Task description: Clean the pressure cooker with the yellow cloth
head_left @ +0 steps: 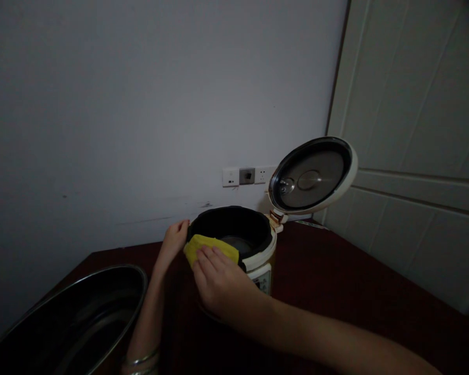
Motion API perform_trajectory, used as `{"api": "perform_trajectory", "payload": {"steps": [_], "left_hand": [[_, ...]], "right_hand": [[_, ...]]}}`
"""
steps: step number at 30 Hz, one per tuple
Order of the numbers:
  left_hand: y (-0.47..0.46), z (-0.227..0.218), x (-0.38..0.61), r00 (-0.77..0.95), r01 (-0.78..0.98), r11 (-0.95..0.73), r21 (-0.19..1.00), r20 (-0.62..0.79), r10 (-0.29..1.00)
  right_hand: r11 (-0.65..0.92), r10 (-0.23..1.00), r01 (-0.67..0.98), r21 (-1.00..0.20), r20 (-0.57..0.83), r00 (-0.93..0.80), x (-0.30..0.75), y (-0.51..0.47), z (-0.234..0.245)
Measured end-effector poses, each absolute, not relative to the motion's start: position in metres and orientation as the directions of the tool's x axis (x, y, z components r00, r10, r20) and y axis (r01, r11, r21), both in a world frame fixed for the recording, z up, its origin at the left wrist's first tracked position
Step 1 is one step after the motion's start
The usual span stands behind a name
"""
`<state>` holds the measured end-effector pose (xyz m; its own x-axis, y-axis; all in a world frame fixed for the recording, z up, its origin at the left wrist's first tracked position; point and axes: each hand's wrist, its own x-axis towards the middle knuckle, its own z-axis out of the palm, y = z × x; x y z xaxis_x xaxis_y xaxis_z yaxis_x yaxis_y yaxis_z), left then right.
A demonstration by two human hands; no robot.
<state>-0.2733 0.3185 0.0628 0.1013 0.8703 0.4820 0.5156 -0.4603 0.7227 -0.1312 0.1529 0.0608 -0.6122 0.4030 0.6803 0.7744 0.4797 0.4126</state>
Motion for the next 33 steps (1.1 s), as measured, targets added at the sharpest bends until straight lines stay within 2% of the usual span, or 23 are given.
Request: {"api": "perform_trajectory", "payload": {"steps": [4,11,16,19,23,28,33], "left_hand": [[0.318,0.064,-0.273,0.124,0.522,-0.471,0.711,0.482,0.867],[0.32,0.062,-0.274,0.058,0.519,-0.431,0.738,0.473,0.879],[0.319,0.063,-0.274,0.056,0.51,-0.435,0.742,0.476,0.878],[0.321,0.062,-0.274,0.05,0.499,-0.427,0.754,0.466,0.883],[0.322,0.06,-0.275,0.061,0.498,-0.417,0.76,0.448,0.892],[0.32,0.063,-0.274,0.084,0.549,-0.43,0.717,0.465,0.882],[0.318,0.065,-0.274,0.089,0.563,-0.432,0.704,0.468,0.879]], "right_hand": [[0.552,0.43,0.756,0.352,0.657,-0.619,-0.101,0.133,0.061],[0.597,0.507,0.764,0.245,0.623,-0.596,-0.037,0.107,0.061],[0.599,0.613,0.799,0.046,0.615,-0.495,-0.002,0.09,0.075],[0.536,0.67,0.842,-0.07,0.643,-0.372,0.008,0.087,0.104],[0.388,0.679,0.909,-0.149,0.713,-0.173,0.011,0.107,0.148],[0.223,0.8,0.97,-0.1,0.587,-0.124,0.001,0.161,0.182],[0.156,0.864,0.988,-0.007,0.485,-0.134,-0.003,0.216,0.189]]}}
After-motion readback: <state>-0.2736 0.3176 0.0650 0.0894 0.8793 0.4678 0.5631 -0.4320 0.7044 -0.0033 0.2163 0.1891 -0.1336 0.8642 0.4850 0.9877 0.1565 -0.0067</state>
